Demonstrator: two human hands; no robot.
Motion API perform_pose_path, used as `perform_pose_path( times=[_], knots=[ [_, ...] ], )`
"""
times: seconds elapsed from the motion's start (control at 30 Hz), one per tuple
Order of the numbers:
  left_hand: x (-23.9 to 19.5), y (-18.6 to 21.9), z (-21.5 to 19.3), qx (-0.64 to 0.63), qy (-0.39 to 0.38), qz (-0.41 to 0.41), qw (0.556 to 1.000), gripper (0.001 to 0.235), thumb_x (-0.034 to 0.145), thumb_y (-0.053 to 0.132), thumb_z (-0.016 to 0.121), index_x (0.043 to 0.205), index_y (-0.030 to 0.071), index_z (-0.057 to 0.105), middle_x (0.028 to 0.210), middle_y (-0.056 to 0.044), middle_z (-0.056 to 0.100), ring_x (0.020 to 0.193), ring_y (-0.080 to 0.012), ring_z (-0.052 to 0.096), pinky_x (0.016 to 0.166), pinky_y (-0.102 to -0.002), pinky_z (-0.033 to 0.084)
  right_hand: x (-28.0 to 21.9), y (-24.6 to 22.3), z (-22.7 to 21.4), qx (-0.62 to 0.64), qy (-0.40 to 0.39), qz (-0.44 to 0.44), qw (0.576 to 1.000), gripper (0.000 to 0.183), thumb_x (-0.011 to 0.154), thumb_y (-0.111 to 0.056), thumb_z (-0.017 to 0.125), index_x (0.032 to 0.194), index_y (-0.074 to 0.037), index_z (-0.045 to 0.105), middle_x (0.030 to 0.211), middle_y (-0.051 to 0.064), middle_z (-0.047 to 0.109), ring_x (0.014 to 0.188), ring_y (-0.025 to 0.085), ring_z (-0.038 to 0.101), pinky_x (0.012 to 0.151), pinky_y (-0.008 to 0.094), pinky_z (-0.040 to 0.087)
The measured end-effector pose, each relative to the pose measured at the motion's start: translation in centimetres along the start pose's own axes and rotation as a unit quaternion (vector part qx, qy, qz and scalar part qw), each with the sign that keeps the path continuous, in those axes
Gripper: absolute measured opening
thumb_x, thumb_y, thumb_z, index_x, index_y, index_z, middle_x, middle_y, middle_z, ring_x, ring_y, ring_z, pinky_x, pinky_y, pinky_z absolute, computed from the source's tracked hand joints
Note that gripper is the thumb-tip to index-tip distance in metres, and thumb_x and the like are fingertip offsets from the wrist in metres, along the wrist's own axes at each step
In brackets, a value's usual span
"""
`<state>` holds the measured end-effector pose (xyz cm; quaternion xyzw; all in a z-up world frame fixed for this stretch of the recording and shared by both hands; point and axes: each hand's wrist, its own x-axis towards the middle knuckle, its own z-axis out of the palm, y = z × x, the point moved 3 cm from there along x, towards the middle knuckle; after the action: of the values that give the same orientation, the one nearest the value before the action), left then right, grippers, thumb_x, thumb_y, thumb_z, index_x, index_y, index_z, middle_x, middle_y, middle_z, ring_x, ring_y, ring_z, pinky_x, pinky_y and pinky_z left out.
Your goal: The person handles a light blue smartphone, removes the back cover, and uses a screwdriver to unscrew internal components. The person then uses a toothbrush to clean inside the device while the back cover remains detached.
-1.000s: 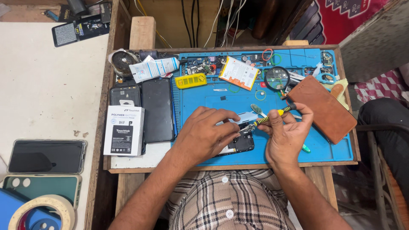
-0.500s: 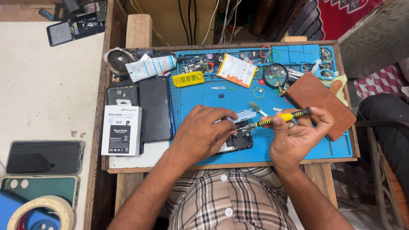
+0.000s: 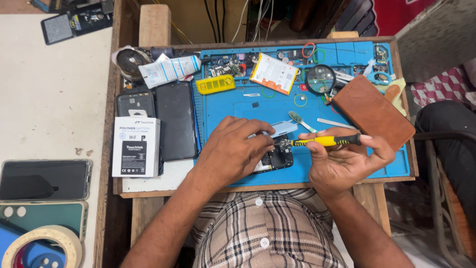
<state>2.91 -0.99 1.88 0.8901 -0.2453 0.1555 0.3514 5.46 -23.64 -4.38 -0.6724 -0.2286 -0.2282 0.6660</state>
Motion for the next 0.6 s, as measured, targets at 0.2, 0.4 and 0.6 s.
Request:
perform_pose_path(
  times=[0.2,0.4,0.6],
  knots=[
    [0.19,-0.08,-0.06,0.002,0.007,0.000,1.000,0.011,0.087,0.018,0.078,0.096,0.013,0.075,0.115,0.002,0.070,0.099,-0.0185,0.066,0.086,-0.037,0.046,0.62,0.32,0.18,0.002,0.000,-0.007,1.000,0.062,0.107,-0.008,0.078,0.136,-0.019,0.024,0.103,0.014,0.068,0.090,0.021,0.074,0.087,0.042,0.066],
    [0.07,-0.15,0.03,0.002,0.012,-0.005,1.000,0.010,0.087,0.019,0.079,0.094,0.014,0.074,0.114,0.002,0.070,0.099,-0.0183,0.067,0.086,-0.037,0.046,0.41,0.02,-0.11,0.020,0.007,0.008,1.000,0.059,0.110,-0.006,0.076,0.137,-0.018,0.024,0.108,0.016,0.066,0.092,0.021,0.072,0.087,0.041,0.066],
    [0.19,0.26,-0.45,-0.017,0.019,-0.004,1.000,0.008,0.089,0.018,0.076,0.095,0.013,0.074,0.113,0.000,0.070,0.096,-0.0213,0.067,0.086,-0.039,0.046,0.68,-0.38,0.37,0.011,0.018,0.022,1.000,0.059,0.106,-0.004,0.072,0.136,-0.017,0.023,0.110,0.018,0.063,0.089,0.024,0.072,0.086,0.041,0.068]
  ],
)
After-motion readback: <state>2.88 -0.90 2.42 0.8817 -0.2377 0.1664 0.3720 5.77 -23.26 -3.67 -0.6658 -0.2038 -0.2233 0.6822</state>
